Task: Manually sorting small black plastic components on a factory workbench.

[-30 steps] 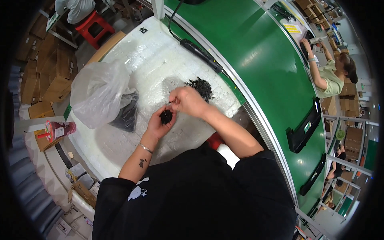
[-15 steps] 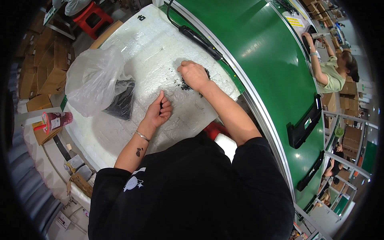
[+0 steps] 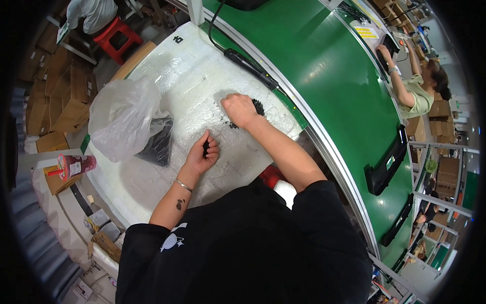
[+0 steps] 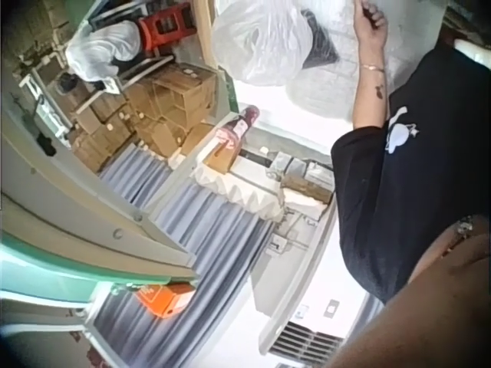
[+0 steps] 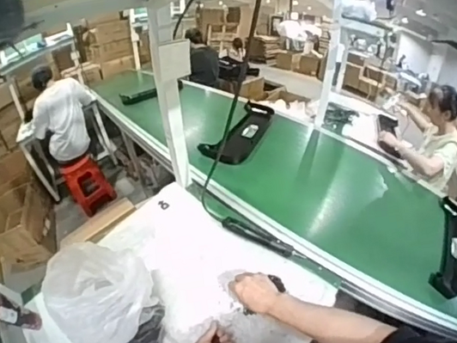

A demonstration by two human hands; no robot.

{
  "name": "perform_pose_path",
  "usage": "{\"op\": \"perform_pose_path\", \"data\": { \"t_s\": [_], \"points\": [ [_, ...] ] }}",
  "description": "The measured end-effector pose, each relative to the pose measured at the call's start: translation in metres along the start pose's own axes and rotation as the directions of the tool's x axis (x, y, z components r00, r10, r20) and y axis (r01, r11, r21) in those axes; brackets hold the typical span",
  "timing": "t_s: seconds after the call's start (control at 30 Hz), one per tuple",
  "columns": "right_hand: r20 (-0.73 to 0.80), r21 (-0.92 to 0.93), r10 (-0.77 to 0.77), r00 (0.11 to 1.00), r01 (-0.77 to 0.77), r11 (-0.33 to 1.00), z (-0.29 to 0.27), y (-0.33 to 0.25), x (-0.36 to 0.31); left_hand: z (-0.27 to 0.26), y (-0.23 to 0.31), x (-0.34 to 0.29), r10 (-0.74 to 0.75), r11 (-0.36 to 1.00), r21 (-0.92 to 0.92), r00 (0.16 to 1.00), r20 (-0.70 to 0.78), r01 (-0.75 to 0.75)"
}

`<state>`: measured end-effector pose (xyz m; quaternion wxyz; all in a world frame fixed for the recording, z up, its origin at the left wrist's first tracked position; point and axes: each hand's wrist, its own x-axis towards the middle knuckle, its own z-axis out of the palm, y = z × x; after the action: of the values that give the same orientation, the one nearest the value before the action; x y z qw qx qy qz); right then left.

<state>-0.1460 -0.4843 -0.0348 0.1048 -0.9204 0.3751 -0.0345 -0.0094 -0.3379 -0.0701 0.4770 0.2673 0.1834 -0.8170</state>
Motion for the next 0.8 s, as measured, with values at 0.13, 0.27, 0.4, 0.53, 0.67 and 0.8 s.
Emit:
{"op": "perform_pose_path", "data": {
  "t_s": [0.13, 0.27, 0.4, 0.53, 0.67, 0.8],
  "points": [
    [-0.028, 0.252, 0.155, 0.987, -0.143, 0.957, -0.004, -0.008, -0.007, -0.001, 0.002, 0.003, 0.010, 1.000, -0.021, 1.000, -0.026, -0.010],
    [-0.028, 0.648, 0.121, 0.992, -0.074, 0.758, -0.025, -0.039, -0.031, 0.008, -0.003, 0.005, 0.118, 0.993, 0.013, 0.983, -0.140, -0.117],
    [-0.040, 0.593, 0.050, 0.998, -0.017, 0.805, -0.019, -0.038, -0.036, 0.004, 0.002, 0.008, 0.120, 0.993, 0.010, 0.989, -0.086, -0.120],
    [-0.135, 0.382, 0.328, 0.935, -0.256, 0.888, 0.000, 0.003, -0.015, -0.009, 0.007, 0.013, 0.009, 0.999, -0.033, 0.994, 0.111, -0.005],
    [-0.118, 0.264, 0.302, 0.946, -0.264, 0.928, 0.011, 0.009, -0.009, -0.005, 0.005, 0.011, 0.022, 0.999, -0.032, 0.998, 0.060, -0.020],
    [-0.146, 0.354, 0.244, 0.959, -0.180, 0.918, -0.009, -0.011, -0.016, 0.001, 0.006, 0.008, 0.074, 0.997, -0.023, 0.997, -0.022, -0.075]
  ]
}}
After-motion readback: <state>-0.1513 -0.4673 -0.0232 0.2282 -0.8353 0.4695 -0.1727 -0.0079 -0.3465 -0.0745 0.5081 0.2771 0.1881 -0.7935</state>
